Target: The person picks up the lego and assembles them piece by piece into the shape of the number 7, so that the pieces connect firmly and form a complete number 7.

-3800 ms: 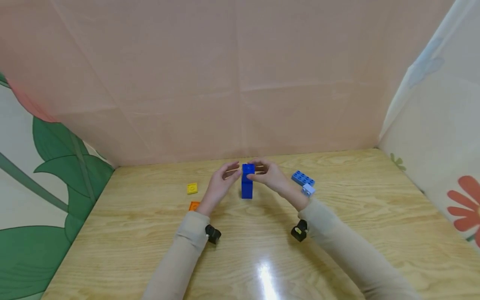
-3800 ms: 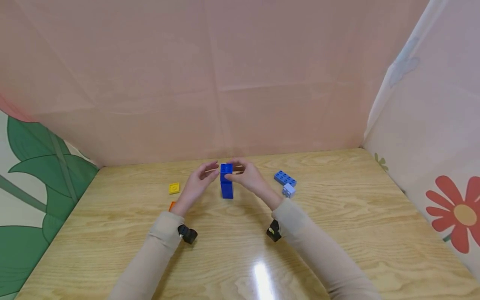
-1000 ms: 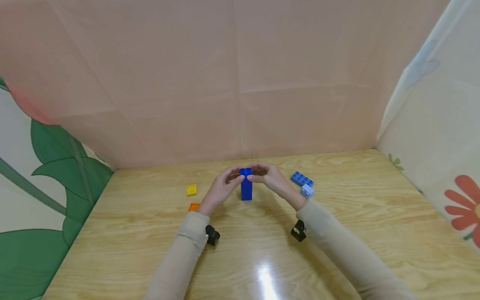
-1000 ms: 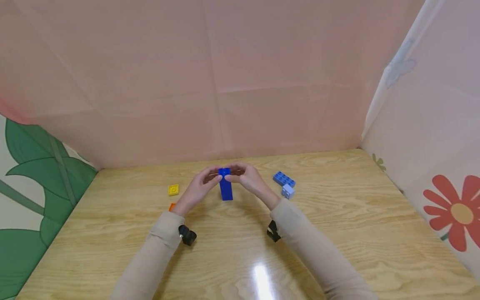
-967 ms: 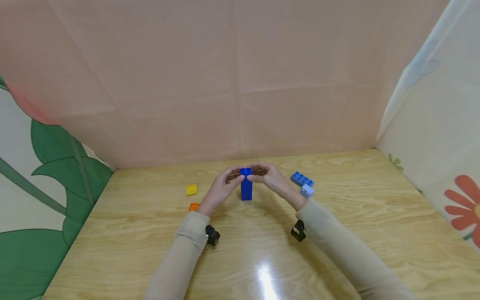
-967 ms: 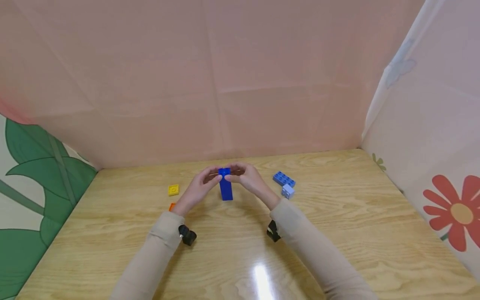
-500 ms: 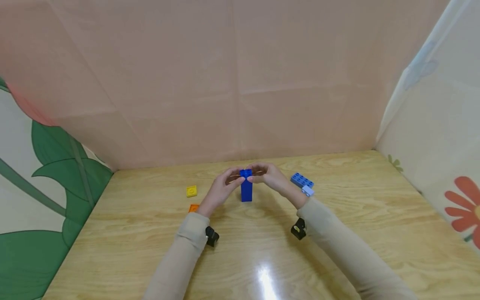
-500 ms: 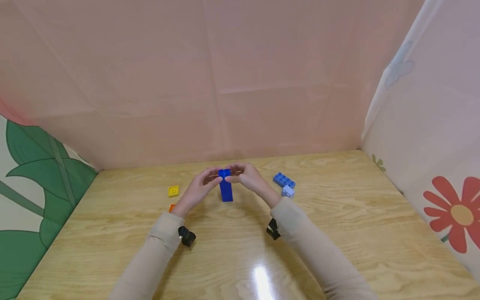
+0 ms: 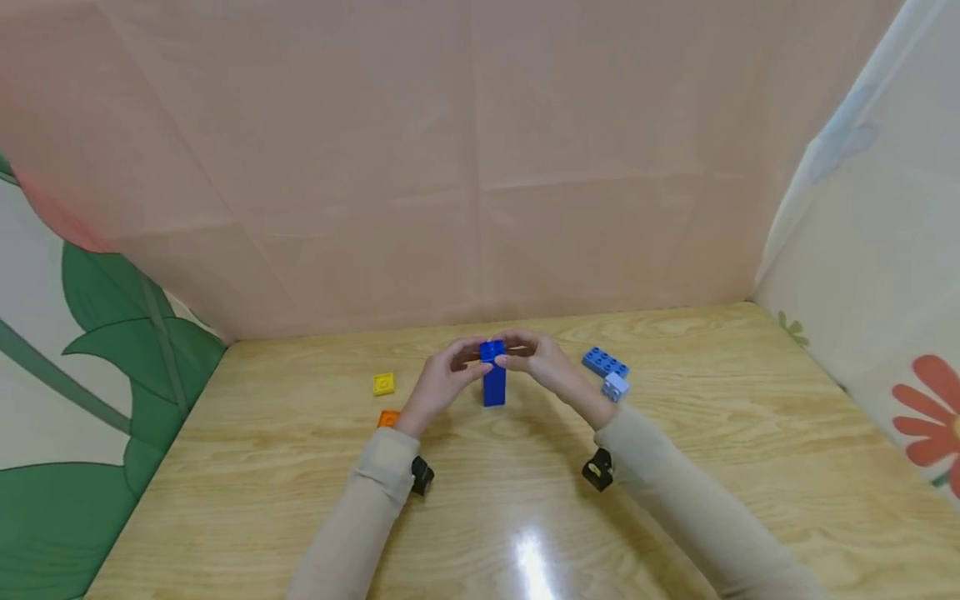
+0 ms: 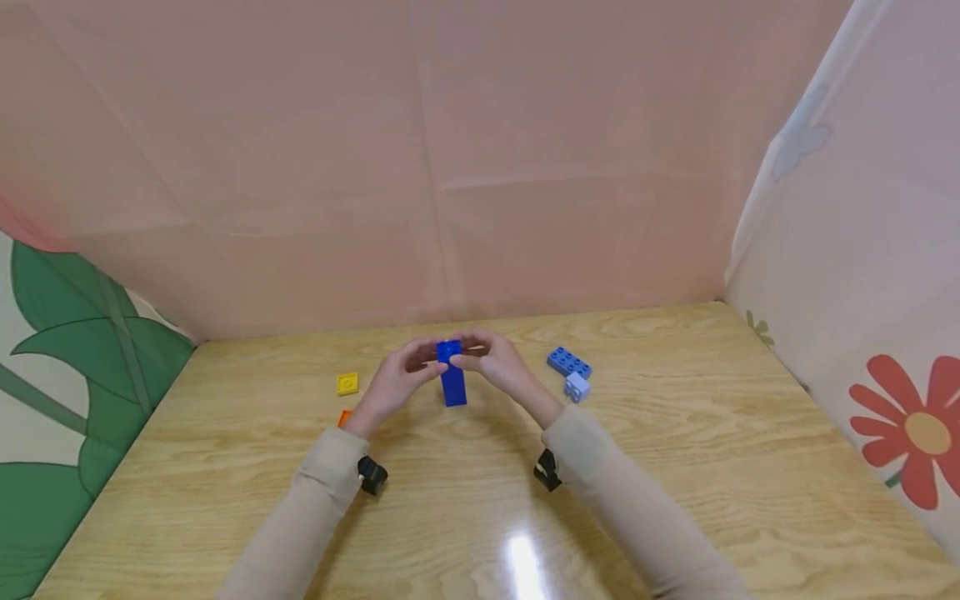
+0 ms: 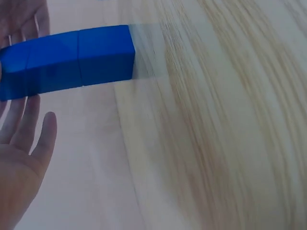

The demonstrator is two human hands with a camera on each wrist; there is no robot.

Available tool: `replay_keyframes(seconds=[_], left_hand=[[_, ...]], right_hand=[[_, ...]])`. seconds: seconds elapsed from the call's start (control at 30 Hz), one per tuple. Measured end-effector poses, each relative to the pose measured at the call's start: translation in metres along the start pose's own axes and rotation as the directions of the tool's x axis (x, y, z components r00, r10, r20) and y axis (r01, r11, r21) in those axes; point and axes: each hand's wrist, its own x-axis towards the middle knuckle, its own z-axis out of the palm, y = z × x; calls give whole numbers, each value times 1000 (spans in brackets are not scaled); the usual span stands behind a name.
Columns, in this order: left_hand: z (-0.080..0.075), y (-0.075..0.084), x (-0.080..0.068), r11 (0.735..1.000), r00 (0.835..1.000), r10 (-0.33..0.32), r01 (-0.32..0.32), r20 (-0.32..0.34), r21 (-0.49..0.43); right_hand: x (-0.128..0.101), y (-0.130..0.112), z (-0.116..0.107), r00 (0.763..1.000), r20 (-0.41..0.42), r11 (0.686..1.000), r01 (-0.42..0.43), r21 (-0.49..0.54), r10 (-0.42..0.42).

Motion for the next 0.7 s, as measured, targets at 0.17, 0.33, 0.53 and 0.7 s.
replay_keyframes(seconds=[0.17, 0.33, 0.53, 0.7], left_hand=[[3, 0, 0, 999, 999, 39, -39, -21, 39], [5, 3, -2, 991, 996, 86, -85, -1, 103], [4, 6, -4, 986, 996, 92, -94, 22, 139], [3, 7, -3, 984, 996, 83, -87, 31, 158]], right_hand=[[-2, 0, -1, 1000, 13, 1000, 7, -30, -7], [-4, -3, -3, 1000, 16, 999, -5, -38, 6], [-3, -2, -4, 999, 38, 999, -25, -49, 27], [-2, -4, -4, 999, 31, 999, -17, -41, 18]])
